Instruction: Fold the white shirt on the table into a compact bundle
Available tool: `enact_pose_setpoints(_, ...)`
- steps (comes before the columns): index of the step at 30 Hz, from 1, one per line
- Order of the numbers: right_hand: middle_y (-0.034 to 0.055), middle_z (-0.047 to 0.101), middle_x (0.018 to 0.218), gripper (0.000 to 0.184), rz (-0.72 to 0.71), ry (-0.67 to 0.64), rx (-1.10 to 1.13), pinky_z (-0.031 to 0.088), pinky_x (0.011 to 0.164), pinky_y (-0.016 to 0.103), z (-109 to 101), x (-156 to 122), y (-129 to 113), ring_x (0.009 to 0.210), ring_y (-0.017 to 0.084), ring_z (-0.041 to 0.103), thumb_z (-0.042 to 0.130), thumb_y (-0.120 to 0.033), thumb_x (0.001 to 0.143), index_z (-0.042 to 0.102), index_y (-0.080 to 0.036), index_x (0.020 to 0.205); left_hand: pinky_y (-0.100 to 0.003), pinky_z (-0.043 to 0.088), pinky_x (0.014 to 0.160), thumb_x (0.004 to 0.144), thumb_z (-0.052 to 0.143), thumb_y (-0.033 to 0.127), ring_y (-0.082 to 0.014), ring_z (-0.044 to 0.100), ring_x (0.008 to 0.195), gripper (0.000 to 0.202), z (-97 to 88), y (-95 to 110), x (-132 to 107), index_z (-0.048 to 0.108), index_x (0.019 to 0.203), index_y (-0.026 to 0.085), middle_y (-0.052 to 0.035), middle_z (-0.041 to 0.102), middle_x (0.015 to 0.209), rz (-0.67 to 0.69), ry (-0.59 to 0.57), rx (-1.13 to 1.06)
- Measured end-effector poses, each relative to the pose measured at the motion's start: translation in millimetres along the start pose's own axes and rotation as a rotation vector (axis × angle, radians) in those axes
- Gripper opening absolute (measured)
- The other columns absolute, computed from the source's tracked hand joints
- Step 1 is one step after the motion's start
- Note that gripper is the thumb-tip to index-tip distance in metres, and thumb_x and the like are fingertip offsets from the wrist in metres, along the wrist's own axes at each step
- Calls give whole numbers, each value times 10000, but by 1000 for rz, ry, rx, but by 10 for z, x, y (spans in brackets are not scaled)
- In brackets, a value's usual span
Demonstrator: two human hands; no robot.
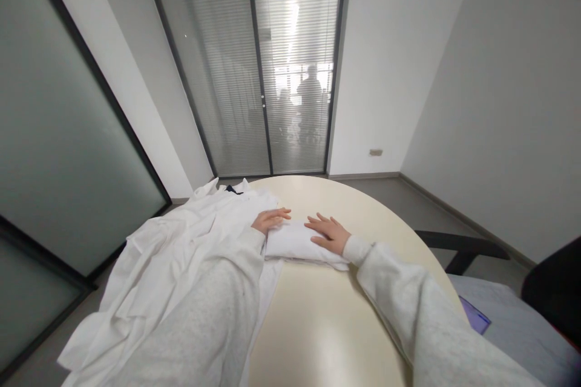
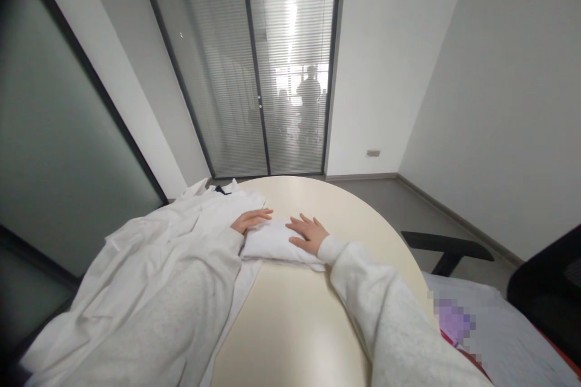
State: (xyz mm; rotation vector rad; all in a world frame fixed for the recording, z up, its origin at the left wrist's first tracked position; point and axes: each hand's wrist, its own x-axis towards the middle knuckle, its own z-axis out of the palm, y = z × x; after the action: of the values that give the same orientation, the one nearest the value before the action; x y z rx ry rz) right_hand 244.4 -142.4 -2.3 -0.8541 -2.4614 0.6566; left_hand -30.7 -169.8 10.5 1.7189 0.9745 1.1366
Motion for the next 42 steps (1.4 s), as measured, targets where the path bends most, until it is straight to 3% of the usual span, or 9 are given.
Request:
enact_pose_setpoints(3,-18,269,1433,580,-7,-86,-156,-15,1031,589,130,-78,-13,1336,330,84,508,-545,772,371,-392,1314,-406,84,1076,573,718,315,-271,277,1297,356,36,-77,-96,694,926,276,-29,527,1260,-70,-102,166)
enact_pose_setpoints(10,-24,192,1455,600,-68,-20,-298,-30,1031,578,229,-177,15,1337,327,77,448,-576,793,275,-423,1347,-493,-2,1057,562,727,239,-281,169,1335,463,17,-342,-180,649,1006,346,13,421,1354,-133,-34,401)
enact_pose_setpoints(15,11,151,1469,729,110,-148,-372,-13,982,658,11,-186,-143,1331,363,57,403,-680,746,200,-382,1380,-459,118,1069,635,635,170,-284,217,1319,513,20,-97,-25,592,1126,312,-9,373,1389,-205,-124,684)
enact_pose_setpoints(18,24,158,1468,763,193,-156,-448,5,972,674,-98,-185,-299,1333,354,62,321,-722,747,200,-335,1393,-428,156,1072,789,515,299,-232,212,1325,455,151,179,53,487,1243,290,-22,306,1427,-151,-177,879)
enact_pose_setpoints(21,34,143,1470,754,153,-74,-542,-8,1001,635,-23,-150,-419,1340,330,41,232,-710,780,232,-276,1397,-467,154,1066,875,336,478,-209,175,1338,469,388,303,42,371,1317,328,-2,235,1456,-22,-213,973)
enact_pose_setpoints(27,36,198,1461,706,97,-41,-592,22,1028,591,317,-106,-369,1338,322,68,153,-650,831,266,-236,1391,-544,89,1057,857,248,590,-245,146,1343,597,664,-41,-108,246,1383,307,-35,223,1459,-15,-243,1121)
enact_pose_setpoints(31,43,181,1466,720,85,-16,-594,10,1031,579,354,-130,-316,1336,322,73,164,-662,823,226,-240,1403,-511,77,1073,864,219,583,-226,147,1345,601,656,-204,-130,207,1397,304,-21,213,1462,34,-218,1160)
enact_pose_setpoints(36,53,139,1475,808,94,-55,-538,13,1010,605,322,-144,-328,1332,340,70,218,-736,761,130,-274,1418,-466,99,1086,851,219,607,-195,157,1344,652,636,-202,-110,169,1409,276,-26,216,1460,26,-215,1154)
enact_pose_setpoints(42,16,134,1479,768,141,-100,-499,39,1005,600,263,-158,-357,1331,330,91,247,-756,737,168,-366,1394,-530,54,1070,846,289,589,-224,182,1337,577,428,-218,-124,311,1354,317,-6,257,1445,-118,-134,1172)
